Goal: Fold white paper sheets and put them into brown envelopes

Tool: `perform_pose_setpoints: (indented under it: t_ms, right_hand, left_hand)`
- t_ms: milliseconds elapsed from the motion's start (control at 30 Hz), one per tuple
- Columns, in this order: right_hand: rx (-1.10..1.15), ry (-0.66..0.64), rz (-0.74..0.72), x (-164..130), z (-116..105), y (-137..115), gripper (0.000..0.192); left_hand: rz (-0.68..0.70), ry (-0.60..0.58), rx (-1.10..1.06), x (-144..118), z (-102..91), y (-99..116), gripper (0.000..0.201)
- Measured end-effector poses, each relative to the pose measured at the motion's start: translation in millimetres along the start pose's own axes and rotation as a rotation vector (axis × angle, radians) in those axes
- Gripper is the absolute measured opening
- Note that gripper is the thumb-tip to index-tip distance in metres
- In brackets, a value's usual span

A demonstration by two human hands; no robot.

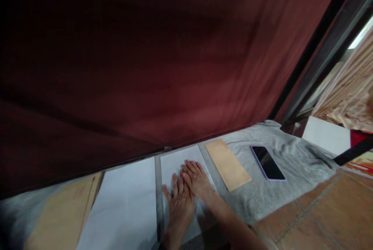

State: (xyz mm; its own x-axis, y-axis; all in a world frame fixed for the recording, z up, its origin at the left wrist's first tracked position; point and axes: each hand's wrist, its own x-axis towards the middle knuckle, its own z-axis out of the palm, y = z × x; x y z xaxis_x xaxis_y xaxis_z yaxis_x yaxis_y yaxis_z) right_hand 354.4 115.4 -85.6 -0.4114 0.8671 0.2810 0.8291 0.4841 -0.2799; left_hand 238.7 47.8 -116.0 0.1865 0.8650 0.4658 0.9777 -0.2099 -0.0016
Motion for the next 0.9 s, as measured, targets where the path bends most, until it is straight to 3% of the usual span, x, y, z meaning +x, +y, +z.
perform_pose_setpoints:
  t_ms: [133,333,533,667,900]
  right_hand:
    - [-0.085,-0.003,0.044,20,3,10,0.047]
    - [-0.217,0.004,0.15,49,8,29,0.049]
    - [-0.263,0.061,0.236,55,13,38,0.053]
    - [-0.288,0.111,0.219,35,19,33,0.055]
    - [-0.281,0.127,0.105,-46,20,12,0.051]
  left_hand:
    - [0.014,0.026,-0.011,2,-1.4,0,0.052]
    - [-0.101,-0.115,-0.048,6,-6.9,4,0.053]
    - [-0.17,-0.173,-0.067,7,-6.1,6,0.057]
    - [-0.191,-0.185,-0.109,7,-4.3,9,0.058]
    - [-0.236,-0.251,-0.179,12,-10.2,8,0.058]
